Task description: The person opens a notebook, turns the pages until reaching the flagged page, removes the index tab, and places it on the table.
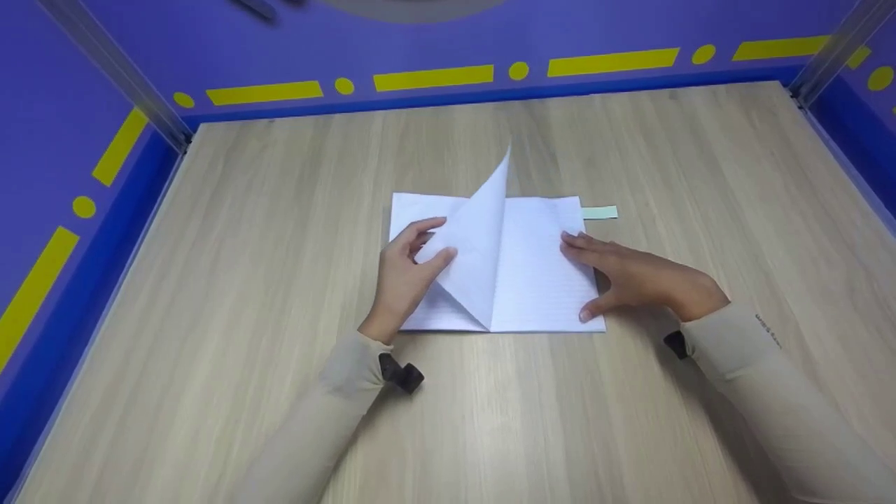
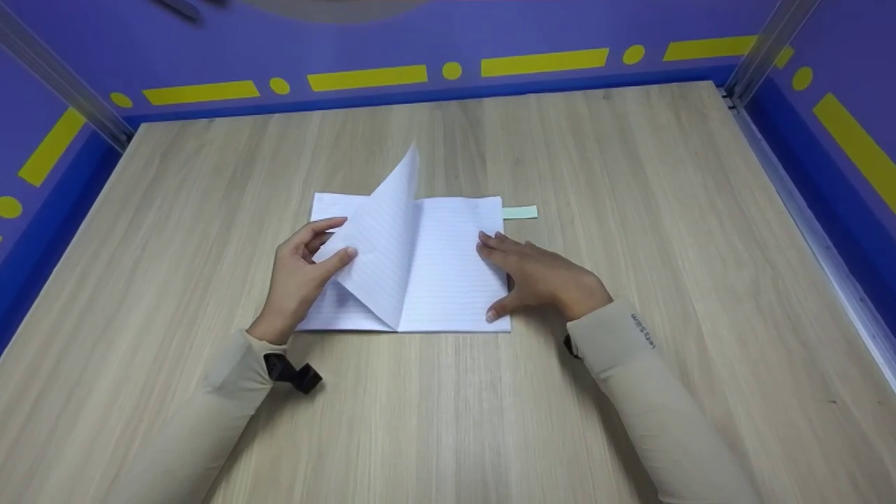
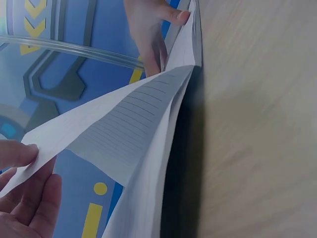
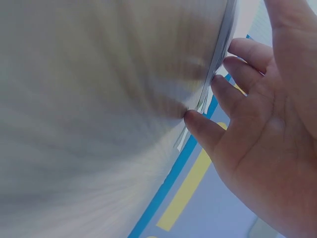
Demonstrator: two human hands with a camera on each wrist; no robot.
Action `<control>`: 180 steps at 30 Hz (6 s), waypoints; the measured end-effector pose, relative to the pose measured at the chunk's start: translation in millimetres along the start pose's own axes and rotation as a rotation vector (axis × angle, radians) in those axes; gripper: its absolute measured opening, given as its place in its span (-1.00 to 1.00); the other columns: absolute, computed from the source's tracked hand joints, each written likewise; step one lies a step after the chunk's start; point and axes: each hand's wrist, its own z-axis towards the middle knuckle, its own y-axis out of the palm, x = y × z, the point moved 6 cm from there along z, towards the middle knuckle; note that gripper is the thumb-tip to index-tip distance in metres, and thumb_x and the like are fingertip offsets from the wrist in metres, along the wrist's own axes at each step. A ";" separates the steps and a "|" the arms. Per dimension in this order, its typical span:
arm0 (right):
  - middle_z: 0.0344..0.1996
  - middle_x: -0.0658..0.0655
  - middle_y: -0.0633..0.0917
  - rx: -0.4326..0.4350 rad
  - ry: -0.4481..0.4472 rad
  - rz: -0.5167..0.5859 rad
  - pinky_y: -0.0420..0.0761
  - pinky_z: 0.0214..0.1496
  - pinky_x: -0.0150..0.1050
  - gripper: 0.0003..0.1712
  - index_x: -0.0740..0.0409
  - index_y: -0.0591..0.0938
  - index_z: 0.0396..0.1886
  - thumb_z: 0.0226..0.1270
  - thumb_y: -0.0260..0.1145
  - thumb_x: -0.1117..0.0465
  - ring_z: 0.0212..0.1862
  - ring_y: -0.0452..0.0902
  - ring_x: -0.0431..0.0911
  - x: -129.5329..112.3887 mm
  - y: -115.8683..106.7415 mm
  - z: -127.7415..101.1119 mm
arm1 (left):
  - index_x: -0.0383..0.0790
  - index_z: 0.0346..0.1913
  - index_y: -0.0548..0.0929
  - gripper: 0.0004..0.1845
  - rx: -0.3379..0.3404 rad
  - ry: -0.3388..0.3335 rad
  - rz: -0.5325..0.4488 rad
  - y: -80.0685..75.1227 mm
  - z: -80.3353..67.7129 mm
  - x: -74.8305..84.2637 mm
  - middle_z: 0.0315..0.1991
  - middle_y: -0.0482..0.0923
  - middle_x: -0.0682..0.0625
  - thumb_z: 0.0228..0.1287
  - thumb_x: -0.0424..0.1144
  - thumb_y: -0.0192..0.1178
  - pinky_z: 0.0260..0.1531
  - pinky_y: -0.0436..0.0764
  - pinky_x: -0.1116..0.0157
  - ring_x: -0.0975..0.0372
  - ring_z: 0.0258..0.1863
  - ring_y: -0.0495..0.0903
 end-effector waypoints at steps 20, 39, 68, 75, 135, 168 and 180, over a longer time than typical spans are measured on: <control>0.54 0.13 -0.03 0.002 0.028 -0.037 0.05 0.49 0.10 0.26 0.15 0.03 0.51 -0.07 0.52 -0.16 0.55 -0.16 0.10 2.9 1.2 0.3 | -0.25 0.02 0.67 -0.64 0.093 -0.068 -0.014 -33.0 -10.1 -28.0 -0.20 0.67 -0.14 0.13 -0.32 0.37 -0.18 0.57 0.44 0.25 -0.28 0.59; 0.55 0.12 -0.05 -0.013 0.049 -0.005 0.02 0.49 0.13 0.26 0.12 0.02 0.52 -0.06 0.50 -0.19 0.55 -0.21 0.11 2.2 0.9 -1.0 | -0.19 0.04 0.61 -0.60 0.078 -0.320 -0.045 -51.0 -21.4 -49.3 -0.24 0.64 -0.10 0.09 -0.41 0.37 -0.14 0.58 0.37 0.17 -0.18 0.58; 0.56 0.09 -0.08 -0.046 0.043 0.044 -0.03 0.49 0.16 0.27 0.07 0.00 0.53 -0.06 0.49 -0.22 0.55 -0.25 0.11 5.3 1.4 -3.8 | -0.24 0.15 0.54 -0.49 -0.084 -0.335 0.122 -65.4 -27.4 -67.6 -0.32 0.69 -0.09 0.08 -0.39 0.37 -0.16 0.60 0.31 0.17 -0.25 0.64; 0.55 0.12 -0.09 -0.052 0.050 0.046 -0.03 0.48 0.17 0.27 0.07 0.00 0.53 -0.07 0.52 -0.17 0.55 -0.26 0.13 4.4 1.1 -3.6 | -0.23 0.15 0.53 -0.49 -0.112 -0.351 0.103 -64.9 -28.8 -66.9 -0.32 0.67 -0.09 0.09 -0.39 0.36 -0.24 0.60 0.34 0.20 -0.29 0.63; 0.54 0.11 0.03 -0.014 0.016 0.008 0.01 0.48 0.14 0.12 0.12 0.11 0.50 0.07 0.39 -0.26 0.55 -0.17 0.10 1.6 -3.6 -0.1 | -0.14 0.20 0.51 -0.46 -0.140 -0.384 0.154 -68.0 -29.2 -68.4 -0.25 0.67 -0.10 0.11 -0.32 0.37 -0.30 0.57 0.37 0.21 -0.28 0.62; 0.53 0.14 0.04 -0.008 -0.001 0.037 -0.01 0.48 0.15 0.10 0.17 0.12 0.49 0.11 0.34 -0.28 0.54 -0.17 0.13 2.4 -4.7 1.6 | -0.32 0.14 0.55 -0.54 -0.200 0.049 0.288 -46.9 -22.2 -9.3 0.07 0.60 -0.13 0.17 -0.30 0.34 0.19 0.48 0.13 0.10 0.08 0.57; 0.53 0.15 0.05 -0.004 -0.006 0.041 -0.01 0.48 0.16 0.09 0.18 0.14 0.49 0.12 0.33 -0.29 0.54 -0.17 0.14 2.1 -5.2 0.8 | -0.37 0.10 0.58 -0.55 -0.428 0.321 0.348 22.5 -31.2 21.5 0.03 0.62 -0.18 0.18 -0.23 0.34 0.09 0.53 0.10 0.03 0.03 0.58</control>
